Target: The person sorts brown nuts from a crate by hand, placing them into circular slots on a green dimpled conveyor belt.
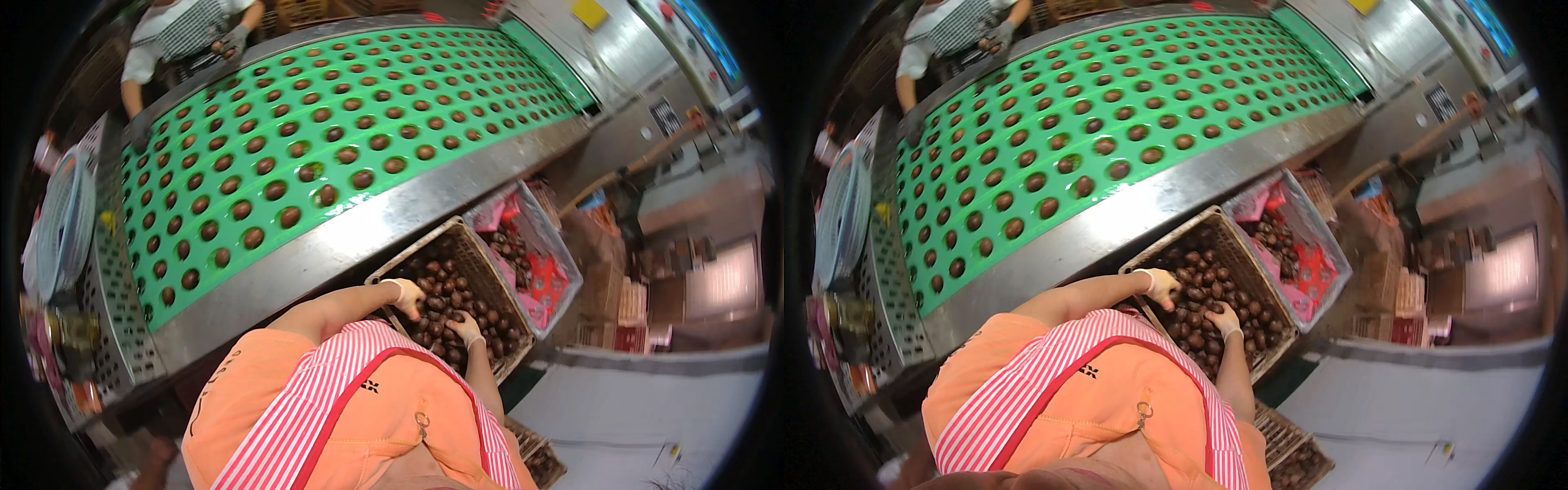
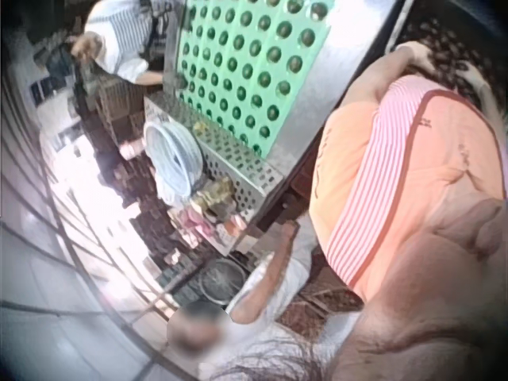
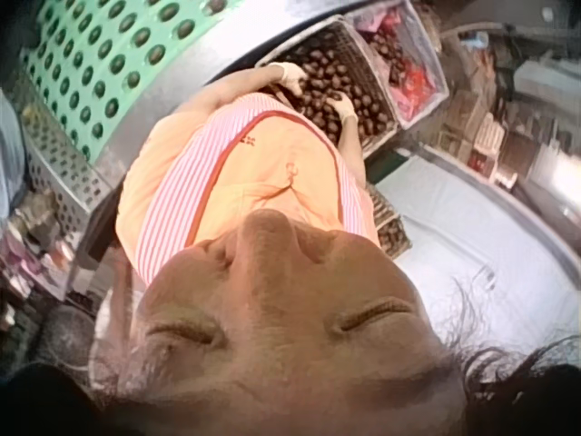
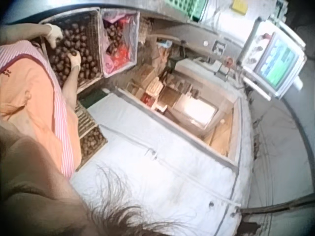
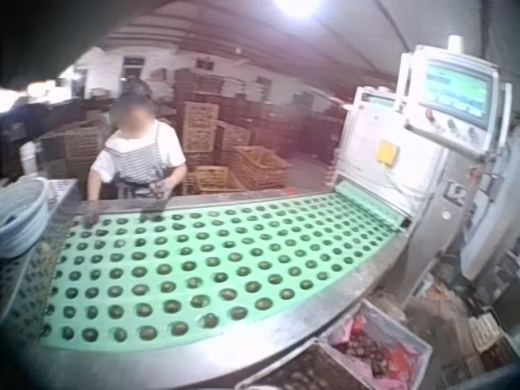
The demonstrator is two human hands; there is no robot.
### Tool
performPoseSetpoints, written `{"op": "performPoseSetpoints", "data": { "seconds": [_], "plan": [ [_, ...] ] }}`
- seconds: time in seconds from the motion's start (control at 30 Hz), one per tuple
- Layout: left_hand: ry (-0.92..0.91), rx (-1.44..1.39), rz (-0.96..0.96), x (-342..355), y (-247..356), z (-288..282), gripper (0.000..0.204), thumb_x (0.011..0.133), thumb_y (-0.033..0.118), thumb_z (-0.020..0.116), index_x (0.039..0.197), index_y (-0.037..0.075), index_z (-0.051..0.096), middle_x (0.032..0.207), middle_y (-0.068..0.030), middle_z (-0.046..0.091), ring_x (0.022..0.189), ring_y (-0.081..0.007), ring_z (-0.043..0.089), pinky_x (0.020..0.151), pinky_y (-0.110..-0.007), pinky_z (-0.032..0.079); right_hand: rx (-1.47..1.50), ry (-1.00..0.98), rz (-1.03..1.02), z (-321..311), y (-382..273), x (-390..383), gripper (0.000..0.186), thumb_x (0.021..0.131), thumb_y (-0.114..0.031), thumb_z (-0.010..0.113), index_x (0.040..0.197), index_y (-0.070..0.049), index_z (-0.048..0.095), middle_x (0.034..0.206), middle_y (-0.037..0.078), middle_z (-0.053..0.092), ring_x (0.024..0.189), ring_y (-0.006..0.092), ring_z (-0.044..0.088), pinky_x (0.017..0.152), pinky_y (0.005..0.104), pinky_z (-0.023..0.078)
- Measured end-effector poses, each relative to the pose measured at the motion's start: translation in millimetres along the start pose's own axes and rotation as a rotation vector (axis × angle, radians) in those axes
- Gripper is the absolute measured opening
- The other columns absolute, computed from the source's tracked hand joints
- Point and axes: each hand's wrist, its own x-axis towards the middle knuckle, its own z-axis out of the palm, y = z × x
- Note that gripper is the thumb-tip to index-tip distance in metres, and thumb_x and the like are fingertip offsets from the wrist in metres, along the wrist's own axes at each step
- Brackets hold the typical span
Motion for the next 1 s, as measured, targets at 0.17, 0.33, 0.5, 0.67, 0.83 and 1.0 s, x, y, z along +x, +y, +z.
{"op": "performPoseSetpoints", "data": {
  "seconds": [0.17,0.33,0.5,0.67,0.83,1.0],
  "plan": [
    [0.093,-1.043,0.018,-51,44,-34,0.055,0.082,0.043,0.069,0.123,0.009,0.058,0.115,-0.0086,0.064,0.108,-0.0230,0.058,0.093,-0.039,0.046,-0.124,0.294,-0.131,37,-4,-37,0.058,0.073,-0.028,0.076,0.127,-0.014,0.058,0.115,0.018,0.065,0.107,0.0332,0.061,0.096,0.0403,0.047],
    [0.447,-1.561,0.173,-104,29,-47,0.045,0.089,0.043,0.062,0.122,0.014,0.055,0.109,-0.0067,0.059,0.106,-0.0202,0.057,0.075,-0.041,0.054,-0.276,0.389,-0.033,56,-26,-57,0.062,0.075,-0.029,0.076,0.132,-0.022,0.053,0.125,0.021,0.054,0.112,0.0404,0.055,0.096,0.0467,0.046],
    [0.684,-1.919,0.420,-181,-19,-32,0.036,0.088,0.041,0.067,0.108,0.015,0.054,0.085,-0.0018,0.054,0.067,-0.0142,0.052,0.049,-0.022,0.043,-0.137,0.301,-0.136,63,-23,-41,0.061,0.076,-0.021,0.077,0.132,-0.016,0.053,0.126,0.020,0.057,0.112,0.0341,0.056,0.097,0.0434,0.046],
    [0.873,-1.917,0.590,-246,-43,12,0.037,0.086,0.044,0.070,0.105,0.016,0.054,0.085,-0.0009,0.053,0.069,-0.0129,0.050,0.052,-0.021,0.041,0.169,0.157,-0.120,66,2,-13,0.061,0.075,-0.013,0.078,0.130,-0.010,0.055,0.123,0.011,0.060,0.108,0.0255,0.056,0.095,0.0374,0.047],
    [1.003,-1.968,0.551,-283,-45,57,0.031,0.090,0.039,0.066,0.101,0.013,0.051,0.090,-0.0028,0.050,0.074,-0.0151,0.049,0.054,-0.021,0.043,0.317,0.022,-0.113,54,-16,-20,0.061,0.077,-0.010,0.077,0.133,-0.011,0.052,0.124,0.010,0.056,0.104,0.0277,0.056,0.088,0.0419,0.050],
    [1.079,-2.077,0.532,-311,-52,71,0.048,0.083,0.040,0.074,0.117,0.013,0.053,0.100,-0.0044,0.053,0.078,-0.0160,0.049,0.058,-0.023,0.043,1.051,0.101,0.181,59,-27,-46,0.071,0.083,-0.027,0.073,0.145,-0.024,0.038,0.143,0.004,0.041,0.120,0.0295,0.048,0.085,0.0441,0.051]
  ]
}}
